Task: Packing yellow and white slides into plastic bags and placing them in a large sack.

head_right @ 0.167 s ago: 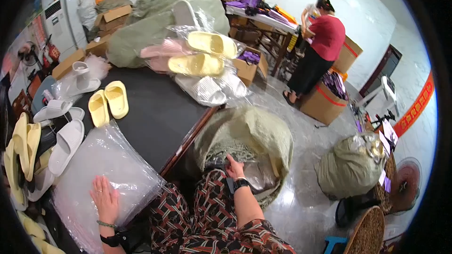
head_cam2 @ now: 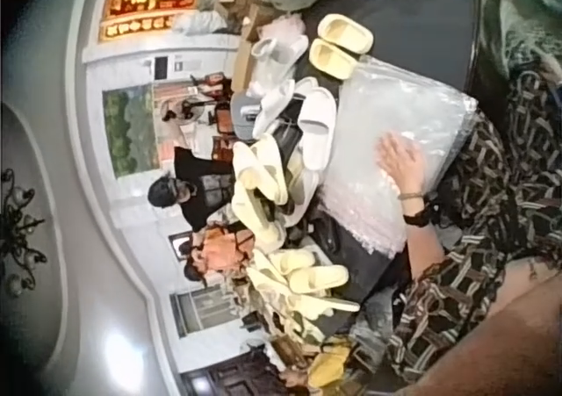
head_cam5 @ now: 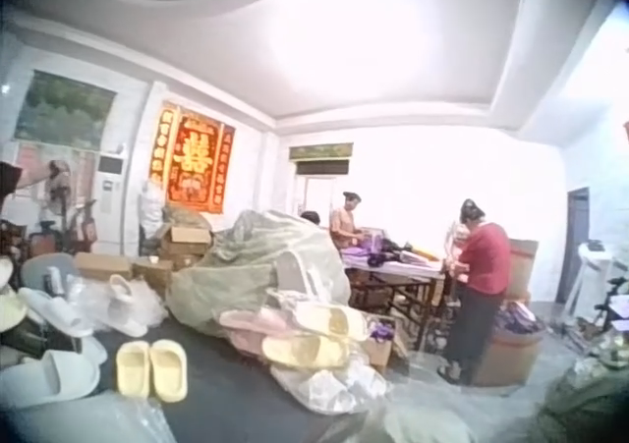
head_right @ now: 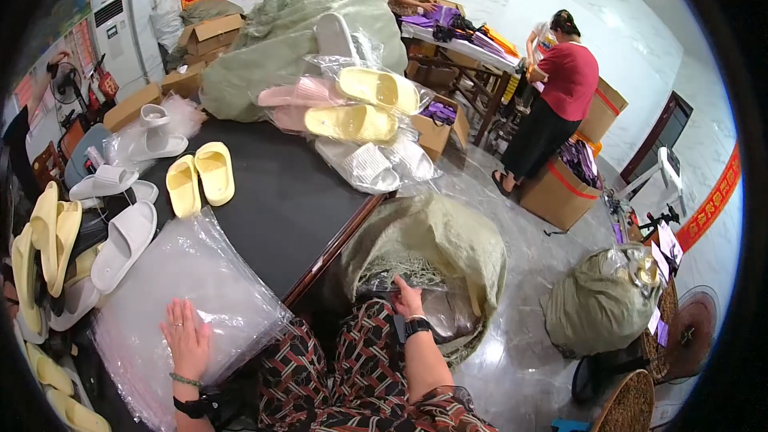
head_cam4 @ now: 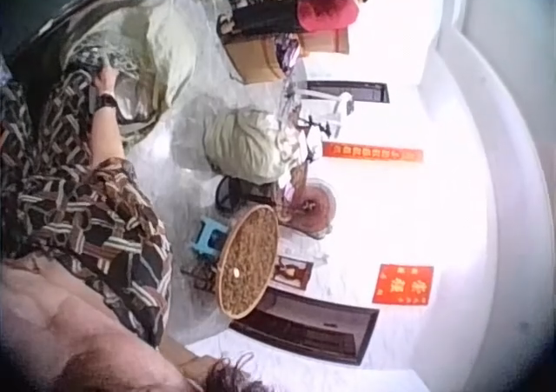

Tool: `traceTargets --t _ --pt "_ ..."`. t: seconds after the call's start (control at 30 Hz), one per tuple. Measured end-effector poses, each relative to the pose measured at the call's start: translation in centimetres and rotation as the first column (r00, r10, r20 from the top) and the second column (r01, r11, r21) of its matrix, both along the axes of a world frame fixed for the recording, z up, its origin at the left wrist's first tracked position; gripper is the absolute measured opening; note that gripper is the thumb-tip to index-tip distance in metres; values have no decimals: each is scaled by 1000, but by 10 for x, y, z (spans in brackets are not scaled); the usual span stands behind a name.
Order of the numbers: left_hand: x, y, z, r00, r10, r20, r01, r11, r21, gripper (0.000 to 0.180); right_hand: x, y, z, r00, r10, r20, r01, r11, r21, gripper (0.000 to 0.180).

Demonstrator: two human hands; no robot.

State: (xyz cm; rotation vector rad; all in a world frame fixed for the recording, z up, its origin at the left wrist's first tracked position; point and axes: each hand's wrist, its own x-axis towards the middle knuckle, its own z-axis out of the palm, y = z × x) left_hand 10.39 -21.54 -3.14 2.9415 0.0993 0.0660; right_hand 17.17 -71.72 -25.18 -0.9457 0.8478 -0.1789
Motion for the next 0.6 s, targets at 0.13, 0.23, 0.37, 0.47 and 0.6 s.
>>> traceTargets --t 0.13,0.23,0.37,0.47,0.6 --pt "-2 3 -7 999 -29 33 29 1000 11 71 -27 -3 34 997 -43 64 41 999 25 13" --pt "-2 -1 -8 998 -46 32 45 999 14 71 -60 -20 48 993 -84 78 79 995 64 13" --pt "4 -10 -10 998 -58 32 57 998 33 70 -104 -51 66 975 -77 207 57 993 102 8" --pt "9 -13 -9 999 -45 20 44 999 30 70 -121 -62 108 972 -82 220 67 995 75 6" --pt "13 -3 -3 998 16 64 -17 1000 19 68 -134 -74 131 986 18 166 -3 996 -94 3"
